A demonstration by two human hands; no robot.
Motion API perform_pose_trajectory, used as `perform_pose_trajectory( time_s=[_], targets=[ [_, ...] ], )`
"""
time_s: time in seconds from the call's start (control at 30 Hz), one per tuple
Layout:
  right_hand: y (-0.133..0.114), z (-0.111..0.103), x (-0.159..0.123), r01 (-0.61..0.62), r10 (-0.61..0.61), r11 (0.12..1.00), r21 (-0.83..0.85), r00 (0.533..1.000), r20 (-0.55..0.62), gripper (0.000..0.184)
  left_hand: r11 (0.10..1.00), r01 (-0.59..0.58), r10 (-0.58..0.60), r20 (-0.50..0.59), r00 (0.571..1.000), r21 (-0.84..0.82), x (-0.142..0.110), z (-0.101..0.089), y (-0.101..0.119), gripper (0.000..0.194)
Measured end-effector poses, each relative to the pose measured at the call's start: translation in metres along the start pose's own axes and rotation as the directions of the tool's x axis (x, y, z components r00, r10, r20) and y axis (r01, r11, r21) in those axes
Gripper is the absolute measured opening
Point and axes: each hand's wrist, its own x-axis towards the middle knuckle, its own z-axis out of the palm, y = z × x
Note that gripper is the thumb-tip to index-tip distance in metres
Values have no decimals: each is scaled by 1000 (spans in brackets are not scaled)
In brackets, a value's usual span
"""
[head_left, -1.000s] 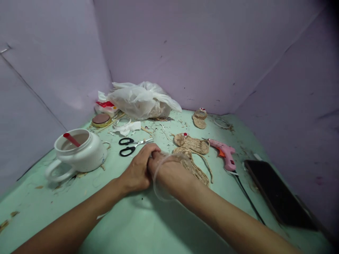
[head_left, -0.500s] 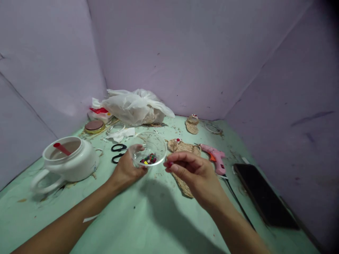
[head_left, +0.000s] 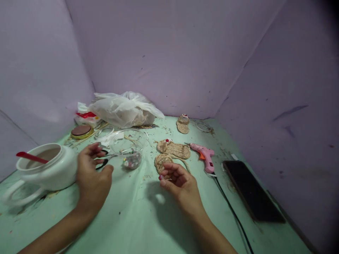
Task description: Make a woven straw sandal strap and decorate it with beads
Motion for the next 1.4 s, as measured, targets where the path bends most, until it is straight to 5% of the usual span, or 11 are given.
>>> perform_pose_trajectory(
  time_s=[0.07,0.1,0.17,0.23,0.27,0.37,0.53,0.77,1.1,1.23,1.4],
  targets=[
    [1,1,-2,27,-27,999,-32,1000,-9,32,972,-65,74,32,997,-225,-15,-3,15,38],
    [2,1,-3,38,-39,998,-48,999,-5,31,969,62,-10,213,977,-239,-23,-3,20,26],
    [4,2,-6,51,-50,995,-84,999,16,30,892,419,-243,605,758,-167,-37,3,24,22],
    [6,3,-8,53,-49,990,-130,998,36,31,735,665,-337,780,527,-132,-46,12,21,28],
    [7,4,-9,55,-48,986,-156,998,44,31,679,725,-333,832,444,-115,-48,16,18,31],
    [10,5,-10,75,-63,972,-221,996,64,30,601,795,-311,893,325,-81,-49,23,11,37],
    [13,7,-10,133,-109,957,-258,989,103,29,586,809,-315,906,283,-49,-47,22,7,36],
    [11,8,-11,157,-130,949,-272,985,115,25,593,804,-297,914,278,-51,-46,23,5,35],
    [8,2,-8,-7,19,987,-163,998,68,15,542,839,-359,890,279,-45,-47,22,5,37],
    [8,1,-12,237,-193,859,-454,971,142,10,522,851,-368,885,284,-56,-47,22,4,37],
    [5,0,-17,546,-380,591,-594,838,392,17,571,819,-382,865,325,-55,-49,23,5,40]
  ],
)
